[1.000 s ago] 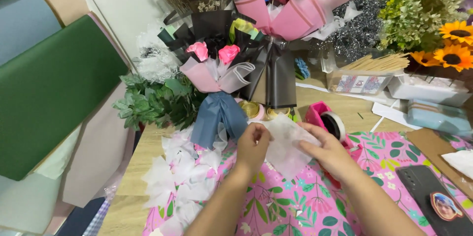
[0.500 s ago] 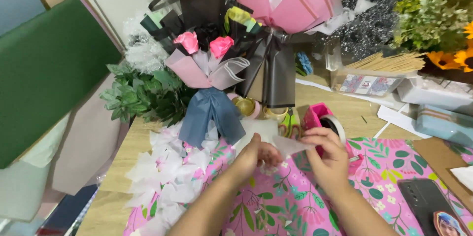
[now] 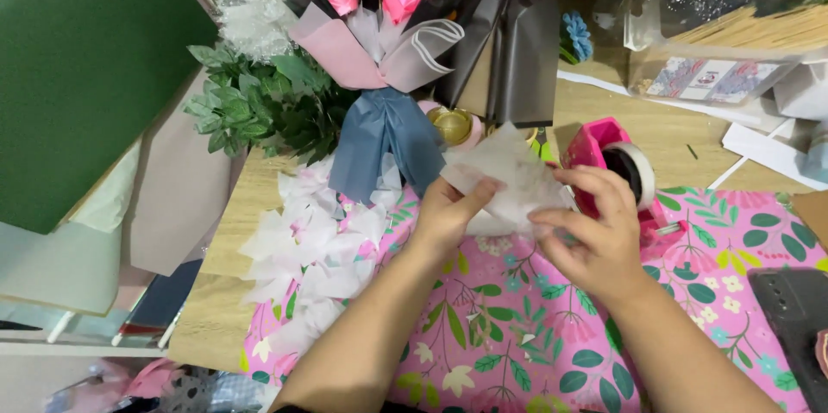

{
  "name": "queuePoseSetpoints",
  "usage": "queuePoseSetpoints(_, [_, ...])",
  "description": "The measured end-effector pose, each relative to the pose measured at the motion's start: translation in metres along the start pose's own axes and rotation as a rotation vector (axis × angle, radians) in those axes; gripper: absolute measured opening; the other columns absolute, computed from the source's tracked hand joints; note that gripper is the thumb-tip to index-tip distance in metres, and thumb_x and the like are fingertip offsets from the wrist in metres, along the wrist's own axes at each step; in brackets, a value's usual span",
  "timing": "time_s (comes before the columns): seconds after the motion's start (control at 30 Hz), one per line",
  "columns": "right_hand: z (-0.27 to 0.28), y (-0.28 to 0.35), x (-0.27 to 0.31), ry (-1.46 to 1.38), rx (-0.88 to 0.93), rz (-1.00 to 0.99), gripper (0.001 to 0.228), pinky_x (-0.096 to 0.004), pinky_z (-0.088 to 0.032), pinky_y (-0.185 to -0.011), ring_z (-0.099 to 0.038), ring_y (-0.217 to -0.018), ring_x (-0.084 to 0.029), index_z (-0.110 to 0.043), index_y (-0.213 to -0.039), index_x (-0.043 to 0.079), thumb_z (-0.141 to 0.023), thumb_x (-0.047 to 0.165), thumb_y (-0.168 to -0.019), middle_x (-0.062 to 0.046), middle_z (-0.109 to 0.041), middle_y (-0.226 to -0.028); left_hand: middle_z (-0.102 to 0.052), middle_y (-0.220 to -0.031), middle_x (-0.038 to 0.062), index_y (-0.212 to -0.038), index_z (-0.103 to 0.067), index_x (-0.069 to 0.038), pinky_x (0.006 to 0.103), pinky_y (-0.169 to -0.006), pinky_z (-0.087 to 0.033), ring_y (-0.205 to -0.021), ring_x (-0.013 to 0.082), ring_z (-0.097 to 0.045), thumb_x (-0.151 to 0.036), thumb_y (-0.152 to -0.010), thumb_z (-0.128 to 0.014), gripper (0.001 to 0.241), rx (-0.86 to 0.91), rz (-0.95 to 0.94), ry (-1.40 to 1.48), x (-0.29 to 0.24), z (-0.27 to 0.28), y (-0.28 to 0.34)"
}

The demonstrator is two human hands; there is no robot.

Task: The person folds small pieces of white tissue paper by hand on a floral-patterned table. They repeatedly pinch and fold the paper into small shapes, placing the finished pieces into a pile. The workspace includes various crafting supplies and artificial flowers.

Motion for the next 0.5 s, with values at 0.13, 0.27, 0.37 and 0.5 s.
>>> queuePoseSetpoints(0.13, [0.003,0.008,-0.010,-0.036,-0.046,-0.103,0.016,-0.053,-0.048,-0.101,-0.064,-0.112,-0.041,-0.079,-0.091,0.018,-0.073,0.006,-0.083,-0.017,-0.067,-0.126,-0.069,-0.079,0.010,-0.097,-0.067,0.000,0.0298,-0.061,-0.061,-0.072,0.0172,-0.070,-0.010,-0.085,-0.082,0.022,-0.047,-0.022,0.087,-0.008,0.001,0.006])
queuePoseSetpoints(0.27, [0.004,0.011,-0.020,-0.140,-0.087,-0.263,0.032,-0.047,-0.050,-0.102,-0.065,-0.115,-0.035,-0.078,-0.099,0.010,-0.063,-0.012,-0.081,-0.017,-0.066,-0.126,-0.073,-0.081,0.014,-0.087,-0.065,-0.001,0.0320,-0.060,-0.063,-0.073,0.0174,-0.072,-0.007,-0.088,-0.078,0.014,0.003,-0.107,0.095,-0.020,-0.004,0.012])
queuePoseSetpoints(0.37, [-0.001,0.010,-0.020,-0.301,-0.109,-0.385,0.043,-0.046,-0.048,-0.107,-0.060,-0.127,-0.036,-0.069,-0.115,-0.001,-0.051,-0.018,-0.080,-0.022,-0.062,-0.131,-0.075,-0.085,0.015,-0.091,-0.064,-0.001,0.0347,-0.064,-0.064,-0.078,0.0194,-0.073,-0.002,-0.087,-0.074,0.010,0.026,-0.133,0.132,-0.041,-0.019,0.024])
queuePoseSetpoints(0.5, [-0.022,0.028,-0.038,-1.042,-0.114,-0.875,0.071,-0.042,-0.057,-0.097,-0.058,-0.129,-0.028,-0.026,-0.162,0.007,-0.046,0.025,-0.096,-0.021,-0.039,-0.163,-0.073,-0.082,0.013,-0.085,-0.061,-0.004,0.0341,-0.068,-0.062,-0.081,0.0192,-0.073,0.000,-0.087,-0.073,0.013,0.117,-0.219,0.160,-0.057,-0.029,0.029])
Point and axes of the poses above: each hand's wrist, its own y-axis away from the middle knuckle, its own z-axis out of the back of the hand, x = y × z, the point moved 3 cm from there along -y, towards the middle knuckle
